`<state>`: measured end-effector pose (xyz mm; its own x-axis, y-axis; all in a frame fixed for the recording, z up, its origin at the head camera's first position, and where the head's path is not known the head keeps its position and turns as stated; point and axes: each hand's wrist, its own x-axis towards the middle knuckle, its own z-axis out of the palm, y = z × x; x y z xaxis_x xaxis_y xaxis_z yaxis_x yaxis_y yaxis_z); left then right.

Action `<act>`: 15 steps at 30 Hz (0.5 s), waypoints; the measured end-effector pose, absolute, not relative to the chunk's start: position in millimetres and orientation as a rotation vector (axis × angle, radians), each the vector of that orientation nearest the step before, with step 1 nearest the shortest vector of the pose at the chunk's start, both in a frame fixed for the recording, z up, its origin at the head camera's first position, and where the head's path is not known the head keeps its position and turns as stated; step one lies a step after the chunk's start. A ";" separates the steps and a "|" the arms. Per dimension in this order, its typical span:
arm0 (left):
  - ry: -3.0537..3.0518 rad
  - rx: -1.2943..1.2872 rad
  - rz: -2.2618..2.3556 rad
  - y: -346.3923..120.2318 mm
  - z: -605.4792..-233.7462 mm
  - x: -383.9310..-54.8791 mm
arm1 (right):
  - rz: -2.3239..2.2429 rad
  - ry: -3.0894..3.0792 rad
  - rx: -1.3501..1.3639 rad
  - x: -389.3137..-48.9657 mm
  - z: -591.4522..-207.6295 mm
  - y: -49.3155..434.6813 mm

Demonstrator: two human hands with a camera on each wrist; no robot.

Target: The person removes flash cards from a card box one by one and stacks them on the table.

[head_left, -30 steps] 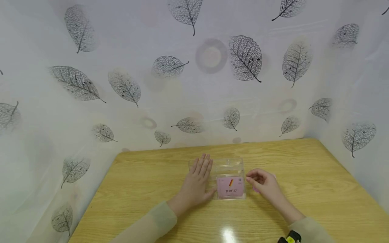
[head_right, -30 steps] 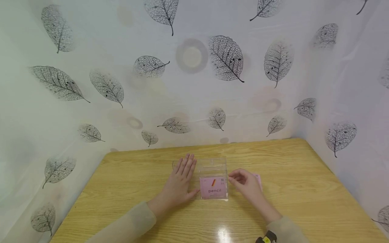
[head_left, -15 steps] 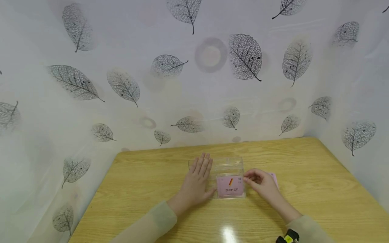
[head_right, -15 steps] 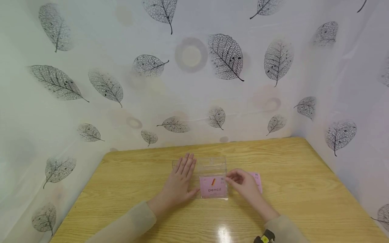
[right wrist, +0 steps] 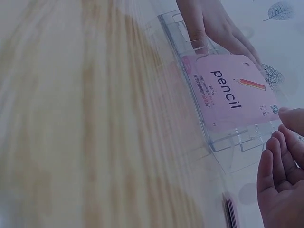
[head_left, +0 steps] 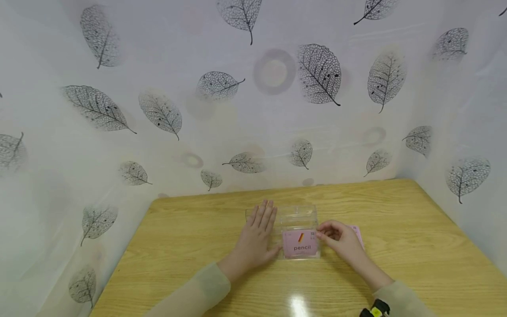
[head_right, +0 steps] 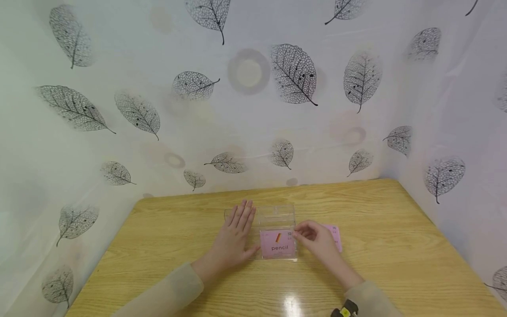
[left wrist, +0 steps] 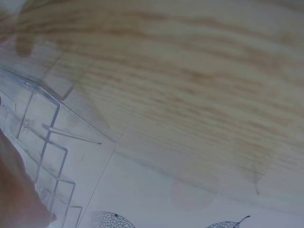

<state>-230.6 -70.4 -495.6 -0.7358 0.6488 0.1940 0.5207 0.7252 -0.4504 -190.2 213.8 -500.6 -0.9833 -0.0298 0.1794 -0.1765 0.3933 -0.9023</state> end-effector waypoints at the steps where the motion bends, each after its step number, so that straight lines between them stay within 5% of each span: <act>1: -2.589 -0.908 0.529 -70.6 -495.8 -230.7 | 1.648 -2.508 0.185 -190.4 -500.5 213.5; 15: -2.578 -0.912 0.502 -71.6 -498.0 -231.9 | 1.614 -2.528 0.173 -191.9 -502.2 210.6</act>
<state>-231.9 -71.6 -498.0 -0.7274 0.6523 0.2130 0.5246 0.7288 -0.4401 -191.9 210.6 -502.2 -0.9839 -0.0228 0.1772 -0.1704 0.4188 -0.8920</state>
